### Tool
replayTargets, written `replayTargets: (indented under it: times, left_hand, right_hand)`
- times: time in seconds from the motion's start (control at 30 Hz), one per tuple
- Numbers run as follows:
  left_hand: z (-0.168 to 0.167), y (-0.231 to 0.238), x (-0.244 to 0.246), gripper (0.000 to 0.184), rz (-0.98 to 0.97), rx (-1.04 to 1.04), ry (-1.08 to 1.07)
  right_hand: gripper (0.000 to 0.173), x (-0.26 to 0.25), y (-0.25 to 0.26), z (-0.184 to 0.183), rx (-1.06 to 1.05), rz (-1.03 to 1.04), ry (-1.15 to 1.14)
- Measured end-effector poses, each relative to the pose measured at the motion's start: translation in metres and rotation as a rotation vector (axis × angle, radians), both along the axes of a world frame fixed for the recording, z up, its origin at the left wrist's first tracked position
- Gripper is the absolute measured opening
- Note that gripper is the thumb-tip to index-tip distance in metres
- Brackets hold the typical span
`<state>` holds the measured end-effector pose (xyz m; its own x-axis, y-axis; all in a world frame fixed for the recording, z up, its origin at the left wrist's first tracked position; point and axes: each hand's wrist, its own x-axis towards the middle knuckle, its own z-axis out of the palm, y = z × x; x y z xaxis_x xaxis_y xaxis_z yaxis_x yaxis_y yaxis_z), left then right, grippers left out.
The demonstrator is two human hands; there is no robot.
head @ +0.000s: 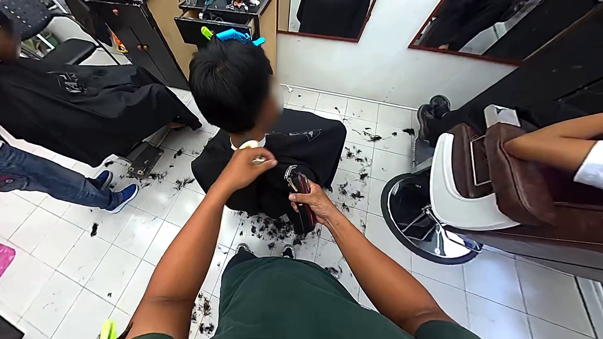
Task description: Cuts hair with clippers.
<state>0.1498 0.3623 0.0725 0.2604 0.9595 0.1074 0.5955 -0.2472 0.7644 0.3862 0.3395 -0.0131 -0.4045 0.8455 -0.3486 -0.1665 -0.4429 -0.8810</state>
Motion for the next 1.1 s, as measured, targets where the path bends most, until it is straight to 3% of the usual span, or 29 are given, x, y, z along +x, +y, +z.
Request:
replayTargets:
  times: [0.1,0.23,0.3,0.4,0.5,0.63,0.77,1.1]
  left_hand:
    - [0.015,0.012,0.004,0.019,-0.002,-0.047,-0.078]
    - [-0.009,-0.006,-0.063,0.024,0.254,-0.093,-0.057]
    - [-0.014,-0.010,-0.098,0.028,0.369,0.092,-0.033]
    - [0.017,0.004,-0.124,0.044,0.427,0.402,0.004]
    - [0.052,0.030,-0.131,0.059,0.324,0.580,0.070]
    - [0.065,0.064,-0.133,0.074,0.120,0.568,0.103]
    - [0.062,0.082,-0.133,0.073,0.041,0.556,0.083]
    - [0.064,0.099,-0.133,0.075,-0.021,0.528,0.074]
  right_hand:
    - [0.041,-0.016,-0.003,0.008,0.031,-0.017,-0.004]
    - [0.039,-0.029,-0.009,0.014,0.075,-0.077,-0.005]
    - [0.034,-0.039,-0.014,0.013,0.068,-0.128,0.003]
    - [0.030,-0.060,-0.019,0.017,0.056,-0.203,0.008]
    - [0.023,-0.085,-0.018,0.025,0.081,-0.239,0.000]
    - [0.029,-0.118,-0.004,0.034,0.133,-0.275,-0.111]
    - [0.045,-0.141,0.014,0.044,0.179,-0.284,-0.243]
    - [0.046,-0.162,0.031,0.049,0.221,-0.368,-0.354]
